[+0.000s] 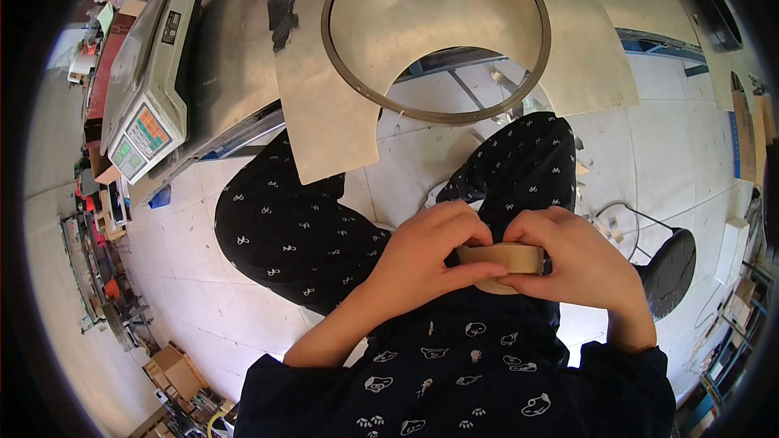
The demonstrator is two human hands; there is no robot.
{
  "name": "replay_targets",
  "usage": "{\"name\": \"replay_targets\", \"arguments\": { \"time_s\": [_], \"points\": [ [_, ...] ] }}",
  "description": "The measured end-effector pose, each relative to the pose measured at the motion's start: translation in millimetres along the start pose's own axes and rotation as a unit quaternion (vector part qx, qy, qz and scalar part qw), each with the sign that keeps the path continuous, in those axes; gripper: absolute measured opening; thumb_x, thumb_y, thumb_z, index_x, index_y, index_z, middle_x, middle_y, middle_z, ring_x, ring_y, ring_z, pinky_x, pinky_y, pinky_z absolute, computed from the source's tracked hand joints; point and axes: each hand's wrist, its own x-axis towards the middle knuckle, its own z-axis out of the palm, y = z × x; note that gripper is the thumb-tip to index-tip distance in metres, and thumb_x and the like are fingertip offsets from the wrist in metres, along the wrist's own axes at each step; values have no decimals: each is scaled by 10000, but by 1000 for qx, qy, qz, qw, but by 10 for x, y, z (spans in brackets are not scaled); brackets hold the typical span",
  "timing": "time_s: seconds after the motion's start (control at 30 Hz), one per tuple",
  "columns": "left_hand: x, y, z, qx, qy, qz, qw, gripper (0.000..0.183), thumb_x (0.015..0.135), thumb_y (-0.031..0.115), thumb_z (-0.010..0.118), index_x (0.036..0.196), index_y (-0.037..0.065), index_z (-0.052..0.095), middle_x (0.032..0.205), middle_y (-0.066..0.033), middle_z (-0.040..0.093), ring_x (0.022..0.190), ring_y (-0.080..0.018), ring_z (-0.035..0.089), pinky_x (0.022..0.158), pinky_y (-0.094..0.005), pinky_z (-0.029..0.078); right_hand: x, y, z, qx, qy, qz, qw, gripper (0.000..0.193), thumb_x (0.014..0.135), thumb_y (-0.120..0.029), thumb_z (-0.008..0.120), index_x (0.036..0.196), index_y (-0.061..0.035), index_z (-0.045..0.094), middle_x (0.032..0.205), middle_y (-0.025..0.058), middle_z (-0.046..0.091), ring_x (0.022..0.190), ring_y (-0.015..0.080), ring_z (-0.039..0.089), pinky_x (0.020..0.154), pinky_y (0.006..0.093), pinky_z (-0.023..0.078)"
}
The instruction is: Applying a strip of protective tape to the inner edge of a circular metal component after weighing it.
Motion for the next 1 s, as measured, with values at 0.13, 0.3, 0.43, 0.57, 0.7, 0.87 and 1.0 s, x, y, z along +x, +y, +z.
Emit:
{"name": "replay_targets", "arguments": {
  "time_s": [0.13,0.3,0.43,0.57,0.7,0.87,1.0],
  "points": [
    [-38,74,65,-193,-6,-123,973,333,790,165,860,950,58,589,961,-28,584,803,-124,566,697,-267,472,-8,-35,-54,-3,17,-15,1000,325,746,-199,819,984,-103,619,836,92,640,847,322,633,773,411,463],
    [-16,125,-32,-282,-42,-250,925,336,814,154,852,951,57,561,878,6,545,724,-67,498,652,-226,417,11,-48,-79,-25,32,-21,999,334,727,-176,828,999,-117,643,870,55,650,862,264,618,828,378,422],
    [-5,166,-120,-207,-69,-243,945,308,827,169,842,815,55,556,719,40,499,657,-42,442,588,-232,349,15,-23,-99,14,43,-32,998,342,705,-200,859,985,-120,680,871,40,657,860,251,612,832,370,423],
    [-53,189,-354,-259,-79,-242,932,388,896,245,795,689,59,525,686,48,472,656,-27,400,557,-242,302,-31,-21,-177,44,53,-12,998,366,674,-238,898,970,-124,715,857,26,664,850,254,612,809,360,442],
    [-123,179,-377,-402,-83,-205,888,357,925,217,760,697,60,535,681,60,458,663,-16,380,554,-246,279,-2,-27,-274,42,82,-95,991,433,570,-217,946,927,-102,729,896,33,750,811,191,576,679,298,437],
    [-129,180,-78,-547,-35,-131,826,390,974,249,698,682,82,501,687,67,437,659,-24,387,563,-235,286,128,-50,-107,242,146,-169,944,439,589,-190,945,960,-84,735,997,56,782,819,166,557,760,278,449],
    [-107,212,-15,-544,72,-130,826,214,922,162,759,964,56,577,800,50,494,689,-32,455,597,-212,353,181,57,65,278,174,-180,927,510,591,-245,962,979,-79,674,929,149,777,835,161,522,726,280,427]
  ]
}}
